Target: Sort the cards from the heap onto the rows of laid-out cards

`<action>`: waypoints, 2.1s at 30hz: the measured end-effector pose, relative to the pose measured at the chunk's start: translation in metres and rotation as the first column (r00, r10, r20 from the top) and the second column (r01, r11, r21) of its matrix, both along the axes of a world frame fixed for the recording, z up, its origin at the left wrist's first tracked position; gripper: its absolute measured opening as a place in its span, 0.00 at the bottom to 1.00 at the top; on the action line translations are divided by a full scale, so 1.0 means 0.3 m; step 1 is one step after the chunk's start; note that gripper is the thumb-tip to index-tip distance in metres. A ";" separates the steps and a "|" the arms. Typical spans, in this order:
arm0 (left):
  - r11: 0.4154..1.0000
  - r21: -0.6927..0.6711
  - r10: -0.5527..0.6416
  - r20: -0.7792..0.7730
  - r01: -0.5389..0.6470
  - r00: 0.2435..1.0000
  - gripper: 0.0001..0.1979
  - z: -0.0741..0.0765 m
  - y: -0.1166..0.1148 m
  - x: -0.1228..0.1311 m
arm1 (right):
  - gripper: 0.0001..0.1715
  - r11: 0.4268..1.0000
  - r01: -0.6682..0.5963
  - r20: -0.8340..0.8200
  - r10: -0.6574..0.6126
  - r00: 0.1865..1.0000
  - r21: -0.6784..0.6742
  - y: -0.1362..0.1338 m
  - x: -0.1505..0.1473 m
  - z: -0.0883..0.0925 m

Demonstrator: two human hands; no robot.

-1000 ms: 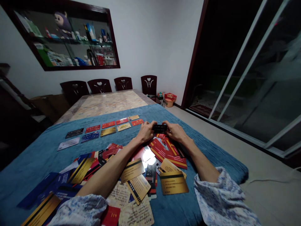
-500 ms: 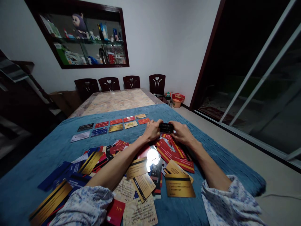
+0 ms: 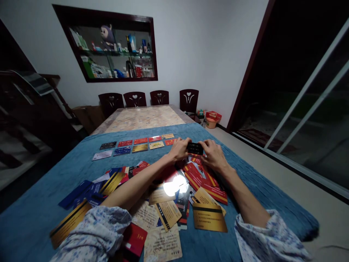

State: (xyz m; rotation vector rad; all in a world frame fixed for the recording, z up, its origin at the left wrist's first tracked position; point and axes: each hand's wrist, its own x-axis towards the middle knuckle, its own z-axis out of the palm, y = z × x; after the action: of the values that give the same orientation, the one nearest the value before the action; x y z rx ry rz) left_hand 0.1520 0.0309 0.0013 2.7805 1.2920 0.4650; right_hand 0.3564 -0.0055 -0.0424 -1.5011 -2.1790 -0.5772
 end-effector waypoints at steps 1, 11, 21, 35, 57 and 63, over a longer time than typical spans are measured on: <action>1.000 0.002 0.001 -0.003 -0.001 1.000 0.19 0.003 0.000 -0.008 | 0.29 1.000 -0.001 0.001 0.001 1.000 0.008 0.000 -0.006 0.002; 0.999 0.051 0.000 -0.070 0.004 0.998 0.27 0.001 -0.027 -0.136 | 0.30 0.997 -0.071 0.053 0.072 0.996 -0.011 0.016 -0.079 0.035; 0.999 0.002 0.032 -0.024 -0.032 0.999 0.25 -0.015 -0.050 -0.216 | 0.27 0.981 -0.148 0.055 0.156 0.986 -0.128 0.033 -0.113 0.031; 0.996 -0.064 0.054 -0.035 -0.057 0.998 0.20 -0.022 -0.045 -0.308 | 0.26 0.938 -0.237 0.144 0.278 0.950 -0.252 0.062 -0.192 0.081; 0.981 -0.065 0.171 -0.137 -0.181 0.976 0.23 -0.002 -0.059 -0.562 | 0.30 0.855 -0.240 0.172 0.351 0.920 -0.461 0.145 -0.506 0.140; 0.972 -0.083 0.208 -0.148 -0.222 0.967 0.24 0.011 -0.065 -0.643 | 0.28 0.833 -0.285 0.139 0.390 0.910 -0.475 0.168 -0.599 0.145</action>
State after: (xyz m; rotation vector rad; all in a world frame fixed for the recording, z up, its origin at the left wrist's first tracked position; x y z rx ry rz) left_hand -0.0410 0.0115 0.0045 2.6441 1.6095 0.2103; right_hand 0.1767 0.0449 0.0011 -1.2352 -2.8275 -0.1326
